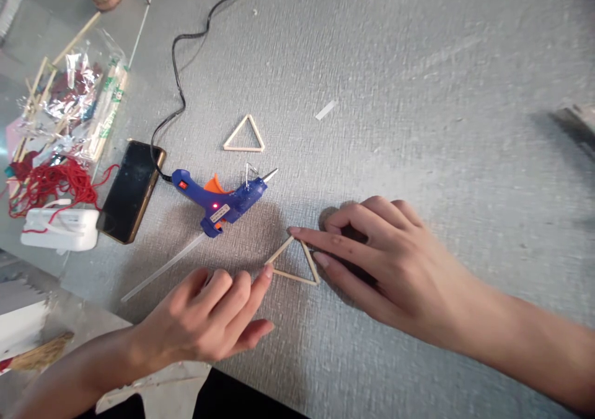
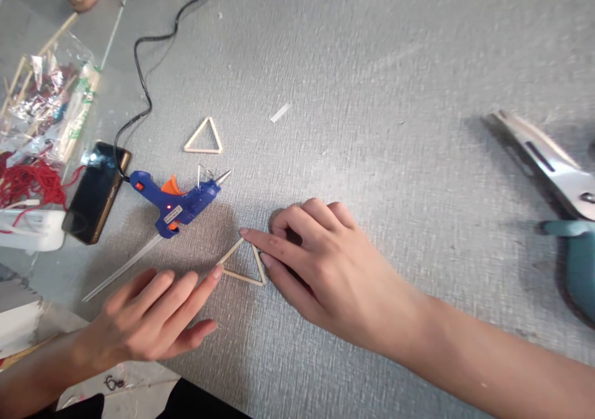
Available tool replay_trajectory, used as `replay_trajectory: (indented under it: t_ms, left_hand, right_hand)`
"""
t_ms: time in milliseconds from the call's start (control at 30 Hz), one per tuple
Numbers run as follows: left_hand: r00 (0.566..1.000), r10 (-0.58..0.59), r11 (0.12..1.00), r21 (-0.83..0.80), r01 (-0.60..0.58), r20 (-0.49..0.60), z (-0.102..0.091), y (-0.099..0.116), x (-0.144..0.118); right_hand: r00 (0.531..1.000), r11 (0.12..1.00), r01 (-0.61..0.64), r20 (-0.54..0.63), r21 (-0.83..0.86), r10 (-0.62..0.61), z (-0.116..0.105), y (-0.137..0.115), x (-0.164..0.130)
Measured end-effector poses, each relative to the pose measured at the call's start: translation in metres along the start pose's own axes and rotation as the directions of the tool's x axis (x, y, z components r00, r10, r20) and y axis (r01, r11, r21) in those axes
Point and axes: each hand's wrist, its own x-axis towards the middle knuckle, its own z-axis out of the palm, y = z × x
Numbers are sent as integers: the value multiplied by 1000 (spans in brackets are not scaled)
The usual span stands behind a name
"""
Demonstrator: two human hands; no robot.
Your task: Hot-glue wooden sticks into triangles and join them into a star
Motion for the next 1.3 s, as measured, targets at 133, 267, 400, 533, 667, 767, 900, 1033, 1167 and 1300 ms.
replay_trajectory:
  t_ms: [133,267,400,533,667,767,900,1033,1167,1300]
  left_hand:
    - [1000,23,1000,-11,-23,17,0,-4,1]
    - [999,39,997,-73,-38,14,1,-8,2]
    - [998,51,989,-138,-48,20,3,-9,5]
    - [997,75,983,-165,-75,-8,4,-10,5]
    - [996,68,988,-131,-76,-63,3,-10,0]
    - [999,38,992,-116,-42,-37,2,-10,1]
    - [1000,23,994,-110,-24,-13,1,-10,4]
    - [1000,-4,994,-106,2,-19,2,-10,3]
    - [1000,-14,993,-114,14,4,2,-10,3]
    - [1000,-5,995,-95,5,-1,3,-10,3]
  right_hand:
    - [1000,1000,-2,3,-2,2,0,0,0]
    - [1000,1000,-10,10,0,10,-1,0,0]
    - [1000,1000,-6,6,-1,6,0,0,0]
    - [1000,1000,-1,5,-1,1,0,0,1]
    - [1000,1000,-3,15,0,3,0,0,1]
    - [1000,1000,-3,10,2,3,0,0,1]
    - [1000,1000,-5,0,4,5,-1,-1,0]
    - [1000,1000,-7,5,1,7,-1,-1,0]
    - [1000,1000,-6,5,-1,6,0,0,0]
    - [1000,1000,-6,7,0,6,-1,-1,0]
